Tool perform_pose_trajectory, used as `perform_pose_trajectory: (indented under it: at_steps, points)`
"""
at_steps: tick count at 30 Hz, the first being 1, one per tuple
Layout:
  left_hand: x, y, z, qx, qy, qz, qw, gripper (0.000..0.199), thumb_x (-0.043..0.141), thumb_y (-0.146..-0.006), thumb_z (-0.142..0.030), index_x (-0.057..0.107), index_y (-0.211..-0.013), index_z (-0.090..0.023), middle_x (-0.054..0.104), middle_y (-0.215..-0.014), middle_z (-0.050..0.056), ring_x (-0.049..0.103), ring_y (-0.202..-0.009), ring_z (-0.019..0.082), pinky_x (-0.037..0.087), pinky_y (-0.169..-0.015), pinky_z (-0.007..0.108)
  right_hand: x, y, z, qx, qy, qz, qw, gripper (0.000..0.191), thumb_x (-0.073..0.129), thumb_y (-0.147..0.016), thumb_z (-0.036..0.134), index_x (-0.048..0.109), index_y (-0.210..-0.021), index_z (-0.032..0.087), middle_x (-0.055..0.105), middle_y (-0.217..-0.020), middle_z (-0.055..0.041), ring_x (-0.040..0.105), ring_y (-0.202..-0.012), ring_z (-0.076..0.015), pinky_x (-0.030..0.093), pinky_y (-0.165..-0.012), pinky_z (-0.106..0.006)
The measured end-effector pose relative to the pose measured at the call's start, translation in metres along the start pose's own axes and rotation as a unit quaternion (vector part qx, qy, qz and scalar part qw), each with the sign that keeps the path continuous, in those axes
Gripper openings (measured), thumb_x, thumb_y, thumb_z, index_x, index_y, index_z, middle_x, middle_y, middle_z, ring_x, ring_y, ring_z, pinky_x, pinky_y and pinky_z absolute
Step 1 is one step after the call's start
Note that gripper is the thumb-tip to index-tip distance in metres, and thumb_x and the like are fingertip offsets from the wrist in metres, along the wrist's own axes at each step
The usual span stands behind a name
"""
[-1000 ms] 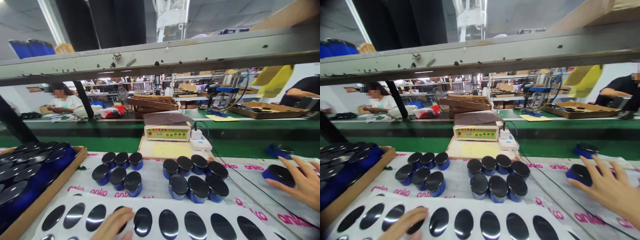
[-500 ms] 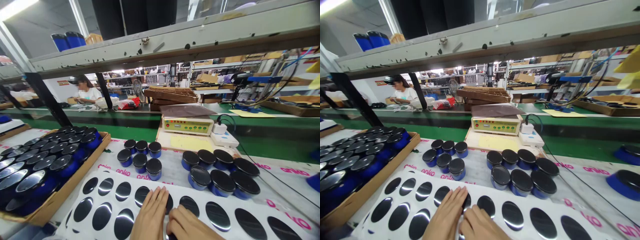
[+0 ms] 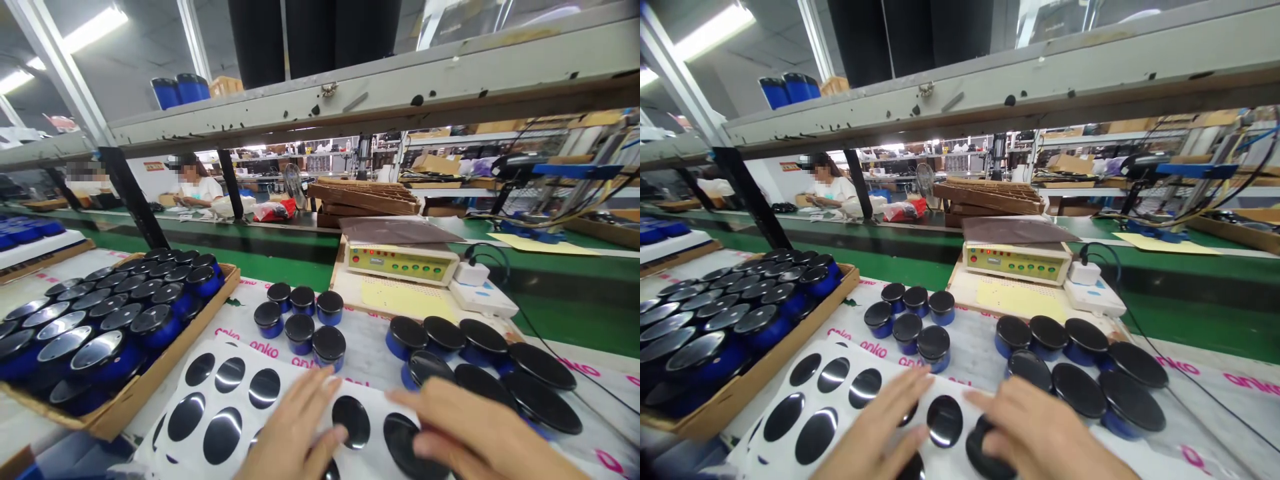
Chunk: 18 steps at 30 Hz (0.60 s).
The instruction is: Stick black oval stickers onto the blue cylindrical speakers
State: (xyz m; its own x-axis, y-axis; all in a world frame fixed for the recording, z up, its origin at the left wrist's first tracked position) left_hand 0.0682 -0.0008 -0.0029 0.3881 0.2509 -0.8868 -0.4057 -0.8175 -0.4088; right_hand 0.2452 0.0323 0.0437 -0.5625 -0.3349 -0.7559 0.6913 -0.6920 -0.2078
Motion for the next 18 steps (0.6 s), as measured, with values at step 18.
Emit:
perform_pose_trajectory:
  at_steps: [18]
  points:
    - [0.0,-0.065,0.058,-0.107,0.047,-0.054,0.992,0.032,0.055,-0.086,-0.045,0.06,-0.106,-0.02,0.059,-0.118,0.005,0.043,-0.123,0.029,0.022,-0.111,0.058,0.062,-0.103,-0.074,0.227,-0.609,-0.172,0.74,0.024,0.074,-0.068,0.04,0.072,-0.078,0.018,0.07,-0.087,-0.0059,0.06,-0.089,-0.0208,0.043,-0.087,-0.033]
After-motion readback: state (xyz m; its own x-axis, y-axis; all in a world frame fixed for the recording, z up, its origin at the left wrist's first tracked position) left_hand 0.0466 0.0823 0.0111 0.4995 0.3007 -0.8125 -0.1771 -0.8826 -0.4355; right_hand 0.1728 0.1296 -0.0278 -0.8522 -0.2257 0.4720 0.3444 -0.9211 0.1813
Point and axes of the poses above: each hand's wrist, its own y-axis away from the middle knuckle, its own x-axis out of the palm, z = x × y, the point moved 7 cm from there along -y, towards the middle knuckle
